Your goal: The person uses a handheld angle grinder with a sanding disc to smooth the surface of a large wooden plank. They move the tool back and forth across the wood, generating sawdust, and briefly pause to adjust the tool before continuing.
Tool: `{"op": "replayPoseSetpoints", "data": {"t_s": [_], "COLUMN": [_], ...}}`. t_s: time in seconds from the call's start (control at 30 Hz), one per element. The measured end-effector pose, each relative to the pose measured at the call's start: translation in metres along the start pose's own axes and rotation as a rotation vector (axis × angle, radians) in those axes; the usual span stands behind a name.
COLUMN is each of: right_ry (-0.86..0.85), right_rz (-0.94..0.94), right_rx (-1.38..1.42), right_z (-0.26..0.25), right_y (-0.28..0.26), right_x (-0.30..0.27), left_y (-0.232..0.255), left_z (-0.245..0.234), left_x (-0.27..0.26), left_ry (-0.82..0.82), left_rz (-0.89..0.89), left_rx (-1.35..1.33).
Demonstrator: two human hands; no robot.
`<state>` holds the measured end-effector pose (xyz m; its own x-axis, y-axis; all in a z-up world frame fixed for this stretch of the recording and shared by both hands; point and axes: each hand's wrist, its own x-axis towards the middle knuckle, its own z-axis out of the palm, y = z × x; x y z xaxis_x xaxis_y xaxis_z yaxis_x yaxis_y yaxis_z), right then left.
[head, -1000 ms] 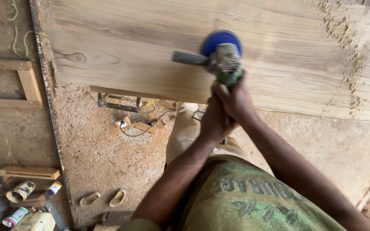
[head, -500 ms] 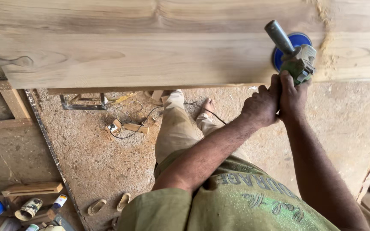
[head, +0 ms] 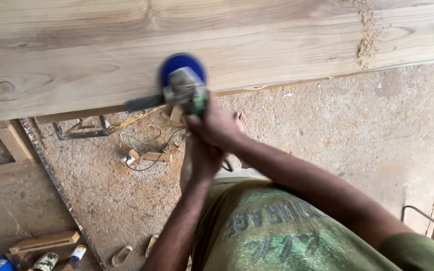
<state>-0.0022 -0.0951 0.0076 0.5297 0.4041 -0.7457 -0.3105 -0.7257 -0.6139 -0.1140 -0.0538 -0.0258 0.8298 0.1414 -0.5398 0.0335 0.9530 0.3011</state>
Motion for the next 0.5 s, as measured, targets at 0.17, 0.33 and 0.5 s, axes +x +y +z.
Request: {"op": "replayPoseSetpoints", "data": {"t_s": [0.17,0.33,0.5], "right_ry": [0.022,0.154,0.500], "right_rz": [-0.177,0.046,-0.078], "right_rx": [-0.052,0.026,0.223], "right_z": [0.005,-0.045,-0.132], "right_y": [-0.014,0.062,0.167], "right_x": [-0.004,-0.014,-0.033], "left_y": [0.011,-0.055,-0.135], "left_z": [0.004,0.026,0.085], "left_x": [-0.012,0.007,0.045], "left_ry": [-0.006,-0.099,-0.353], "left_rz": [0.546,0.209,-0.061], "left_rx": [1.447,1.103,1.749]}}
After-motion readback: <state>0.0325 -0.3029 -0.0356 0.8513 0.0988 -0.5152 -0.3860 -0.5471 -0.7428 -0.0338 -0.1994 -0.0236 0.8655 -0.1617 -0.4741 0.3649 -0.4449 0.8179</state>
